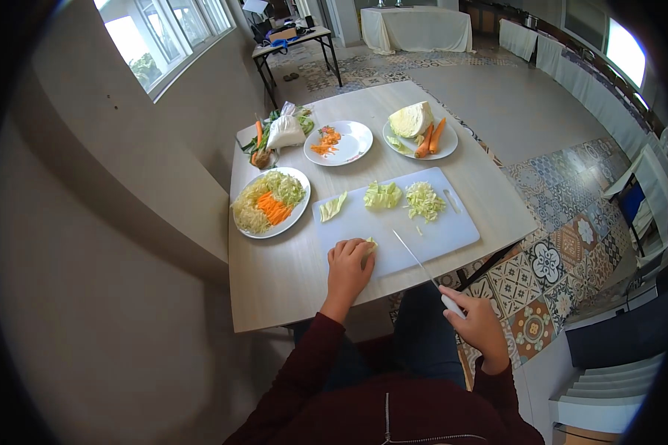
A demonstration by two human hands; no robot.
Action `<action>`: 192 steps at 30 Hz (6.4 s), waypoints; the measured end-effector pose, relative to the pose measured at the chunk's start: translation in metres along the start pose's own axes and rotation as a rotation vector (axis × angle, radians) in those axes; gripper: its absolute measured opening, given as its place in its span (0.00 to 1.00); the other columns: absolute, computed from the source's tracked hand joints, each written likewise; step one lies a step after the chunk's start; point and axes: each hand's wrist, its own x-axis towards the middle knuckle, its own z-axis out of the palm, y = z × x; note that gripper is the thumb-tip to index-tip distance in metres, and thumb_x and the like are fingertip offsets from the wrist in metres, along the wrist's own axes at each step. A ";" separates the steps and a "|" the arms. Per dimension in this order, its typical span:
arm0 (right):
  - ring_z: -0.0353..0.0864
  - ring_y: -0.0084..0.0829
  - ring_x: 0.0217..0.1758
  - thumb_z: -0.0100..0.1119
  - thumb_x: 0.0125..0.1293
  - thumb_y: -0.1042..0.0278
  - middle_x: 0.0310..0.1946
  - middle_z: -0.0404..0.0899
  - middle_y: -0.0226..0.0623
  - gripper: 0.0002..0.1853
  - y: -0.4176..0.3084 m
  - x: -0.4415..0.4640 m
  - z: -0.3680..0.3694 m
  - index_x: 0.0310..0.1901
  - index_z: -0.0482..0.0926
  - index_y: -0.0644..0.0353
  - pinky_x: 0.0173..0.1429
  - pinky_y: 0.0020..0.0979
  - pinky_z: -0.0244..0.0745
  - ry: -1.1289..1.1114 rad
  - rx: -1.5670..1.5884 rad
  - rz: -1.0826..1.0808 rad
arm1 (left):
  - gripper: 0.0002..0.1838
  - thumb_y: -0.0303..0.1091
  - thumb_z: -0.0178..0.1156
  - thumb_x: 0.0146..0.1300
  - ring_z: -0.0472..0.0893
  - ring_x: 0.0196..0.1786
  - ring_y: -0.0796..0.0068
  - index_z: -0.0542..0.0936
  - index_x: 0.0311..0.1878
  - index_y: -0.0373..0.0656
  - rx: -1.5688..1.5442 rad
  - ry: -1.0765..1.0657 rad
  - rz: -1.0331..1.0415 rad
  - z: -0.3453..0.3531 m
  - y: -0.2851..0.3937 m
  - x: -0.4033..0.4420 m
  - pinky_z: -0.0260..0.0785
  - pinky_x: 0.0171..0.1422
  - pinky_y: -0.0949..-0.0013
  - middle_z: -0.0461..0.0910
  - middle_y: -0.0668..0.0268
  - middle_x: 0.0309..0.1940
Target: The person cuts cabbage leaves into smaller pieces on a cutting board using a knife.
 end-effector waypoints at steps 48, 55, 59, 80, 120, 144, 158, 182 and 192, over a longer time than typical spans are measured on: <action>0.83 0.59 0.42 0.58 0.67 0.68 0.42 0.83 0.59 0.25 -0.011 0.016 0.039 0.67 0.77 0.55 0.47 0.46 0.79 -0.122 0.073 -0.022 | 0.12 0.32 0.67 0.62 0.77 0.57 0.64 0.84 0.49 0.48 0.017 0.011 -0.014 -0.001 0.000 0.000 0.63 0.63 0.56 0.83 0.69 0.49; 0.79 0.50 0.27 0.60 0.65 0.68 0.27 0.79 0.56 0.26 -0.014 0.003 0.025 0.66 0.78 0.55 0.37 0.40 0.74 -0.107 0.004 -0.062 | 0.10 0.32 0.66 0.62 0.78 0.56 0.63 0.84 0.47 0.47 0.003 0.019 -0.015 0.001 -0.001 0.000 0.63 0.63 0.56 0.84 0.69 0.49; 0.83 0.53 0.34 0.60 0.66 0.66 0.32 0.83 0.53 0.25 -0.008 0.004 0.025 0.66 0.79 0.50 0.41 0.46 0.77 -0.089 -0.073 -0.081 | 0.11 0.31 0.67 0.61 0.78 0.56 0.62 0.84 0.48 0.47 0.002 0.034 -0.026 0.003 -0.003 -0.001 0.64 0.62 0.56 0.84 0.68 0.49; 0.83 0.59 0.40 0.59 0.68 0.68 0.37 0.83 0.58 0.26 -0.009 0.012 0.040 0.68 0.76 0.53 0.44 0.45 0.78 -0.038 0.127 -0.089 | 0.10 0.29 0.68 0.60 0.78 0.52 0.62 0.86 0.45 0.48 -0.008 0.055 -0.030 0.001 -0.002 0.000 0.65 0.60 0.56 0.81 0.67 0.45; 0.83 0.61 0.41 0.57 0.69 0.70 0.37 0.81 0.65 0.26 -0.014 0.037 0.055 0.68 0.75 0.61 0.44 0.47 0.78 -0.126 0.115 -0.047 | 0.11 0.31 0.67 0.60 0.77 0.54 0.61 0.86 0.46 0.49 -0.008 0.054 -0.055 0.000 0.001 0.000 0.64 0.61 0.56 0.81 0.67 0.45; 0.85 0.53 0.42 0.62 0.65 0.67 0.40 0.86 0.52 0.28 -0.012 -0.004 0.023 0.68 0.78 0.46 0.47 0.45 0.80 -0.132 -0.075 -0.036 | 0.09 0.31 0.69 0.60 0.77 0.52 0.62 0.86 0.44 0.48 0.010 0.085 -0.061 0.000 0.000 -0.001 0.64 0.59 0.57 0.80 0.67 0.43; 0.85 0.53 0.42 0.62 0.66 0.65 0.40 0.86 0.52 0.26 -0.003 0.000 0.029 0.67 0.78 0.46 0.48 0.46 0.79 -0.067 -0.017 -0.071 | 0.10 0.32 0.69 0.58 0.77 0.53 0.61 0.84 0.44 0.47 0.029 0.083 -0.071 0.000 0.001 0.000 0.64 0.61 0.56 0.81 0.66 0.45; 0.83 0.59 0.46 0.58 0.68 0.64 0.42 0.83 0.61 0.26 -0.006 0.064 0.062 0.69 0.76 0.50 0.52 0.45 0.79 -0.103 0.054 -0.075 | 0.09 0.31 0.67 0.57 0.77 0.53 0.60 0.84 0.42 0.48 0.020 0.067 -0.062 0.001 -0.002 -0.001 0.63 0.61 0.55 0.80 0.66 0.45; 0.86 0.51 0.40 0.61 0.67 0.68 0.45 0.84 0.59 0.26 -0.016 0.031 0.030 0.68 0.76 0.51 0.49 0.35 0.78 -0.154 0.036 0.040 | 0.09 0.30 0.66 0.62 0.76 0.54 0.61 0.86 0.46 0.50 0.015 0.060 -0.042 0.001 -0.002 -0.001 0.63 0.61 0.55 0.80 0.68 0.46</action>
